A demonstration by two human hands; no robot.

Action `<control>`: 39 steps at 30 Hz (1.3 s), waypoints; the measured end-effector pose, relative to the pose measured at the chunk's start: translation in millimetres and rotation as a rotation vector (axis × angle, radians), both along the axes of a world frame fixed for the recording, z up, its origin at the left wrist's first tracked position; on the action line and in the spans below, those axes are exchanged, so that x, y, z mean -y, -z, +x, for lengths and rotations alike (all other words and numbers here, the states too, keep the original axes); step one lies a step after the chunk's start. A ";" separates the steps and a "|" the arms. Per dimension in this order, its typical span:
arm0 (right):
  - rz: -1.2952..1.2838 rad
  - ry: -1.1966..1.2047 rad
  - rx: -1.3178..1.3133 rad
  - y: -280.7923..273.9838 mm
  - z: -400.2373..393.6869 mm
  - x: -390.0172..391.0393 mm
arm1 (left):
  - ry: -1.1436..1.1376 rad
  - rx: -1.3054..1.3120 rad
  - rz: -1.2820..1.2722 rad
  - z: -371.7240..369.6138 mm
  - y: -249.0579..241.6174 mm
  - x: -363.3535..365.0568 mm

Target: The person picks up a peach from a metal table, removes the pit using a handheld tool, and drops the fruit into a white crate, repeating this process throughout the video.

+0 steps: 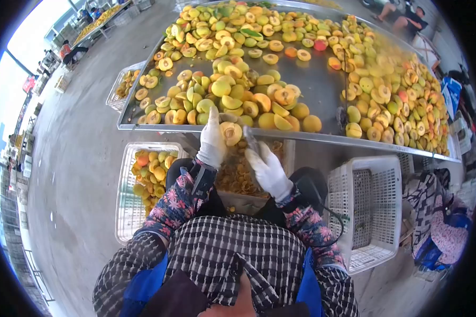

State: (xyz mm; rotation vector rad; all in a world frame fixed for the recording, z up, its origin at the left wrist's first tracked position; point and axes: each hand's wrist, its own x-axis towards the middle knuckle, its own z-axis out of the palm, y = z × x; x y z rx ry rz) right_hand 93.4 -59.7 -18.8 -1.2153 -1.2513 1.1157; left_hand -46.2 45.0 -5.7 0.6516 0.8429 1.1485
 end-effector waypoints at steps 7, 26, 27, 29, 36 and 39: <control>-0.044 -0.085 1.066 -26.6 -0.6 5.9 | -0.035 -0.024 -0.093 4.9 3.4 4.7; -0.214 -0.034 0.803 7.0 46.3 24.1 | 0.155 -1.442 1.106 -29.8 -13.5 -74.0; -0.215 -0.036 0.786 6.5 44.8 24.5 | 0.241 -1.437 1.185 -4.9 -13.0 -79.4; -0.218 -0.036 0.756 5.2 41.8 27.8 | 0.300 -1.522 1.306 35.0 -1.0 -94.9; -0.199 -0.015 0.650 9.8 49.6 48.0 | 0.544 -1.674 1.135 77.7 9.6 -121.9; -0.103 0.060 0.506 13.8 53.7 47.2 | 0.319 -1.274 0.951 65.2 -16.9 -100.3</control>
